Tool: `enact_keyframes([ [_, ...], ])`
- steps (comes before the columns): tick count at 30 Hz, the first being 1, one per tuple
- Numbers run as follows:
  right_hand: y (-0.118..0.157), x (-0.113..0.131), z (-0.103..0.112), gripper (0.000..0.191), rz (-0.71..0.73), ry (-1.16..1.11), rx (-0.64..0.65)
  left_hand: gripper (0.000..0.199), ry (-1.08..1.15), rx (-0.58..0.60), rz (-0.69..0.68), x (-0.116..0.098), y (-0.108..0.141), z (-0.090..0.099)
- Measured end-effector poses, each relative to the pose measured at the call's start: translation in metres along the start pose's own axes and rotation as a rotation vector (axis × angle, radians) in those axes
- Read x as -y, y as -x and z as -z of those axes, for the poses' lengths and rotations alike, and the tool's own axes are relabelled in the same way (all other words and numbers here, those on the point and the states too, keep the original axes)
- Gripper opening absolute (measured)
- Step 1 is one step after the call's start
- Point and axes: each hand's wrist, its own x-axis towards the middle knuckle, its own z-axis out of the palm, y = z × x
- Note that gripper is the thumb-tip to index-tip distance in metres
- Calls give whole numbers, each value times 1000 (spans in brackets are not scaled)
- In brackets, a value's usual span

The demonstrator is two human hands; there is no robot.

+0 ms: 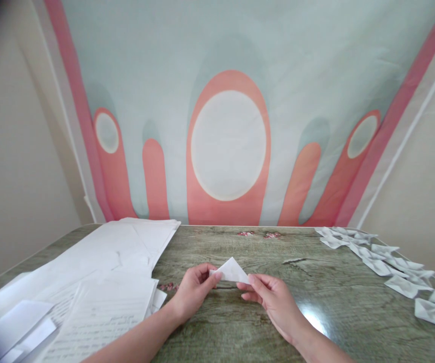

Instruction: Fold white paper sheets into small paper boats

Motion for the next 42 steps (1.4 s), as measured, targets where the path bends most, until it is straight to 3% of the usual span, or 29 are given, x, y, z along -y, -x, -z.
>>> enact_keyframes([
  [4,1,1,-3,37,53,223,-35,40,7,-13,13,-2,0,0],
  [13,1,-1,0,35,185,515,-66,33,92,-43,33,-6,-1,-3],
  [25,4,0,0,32,226,555,-50,30,133,-116,55,-12,0,-2],
  [32,-1,-2,3,34,156,463,15,30,119,-86,64,-10,-2,0],
  [42,-2,0,4,35,110,451,-13,54,180,-53,140,-15,-1,1],
])
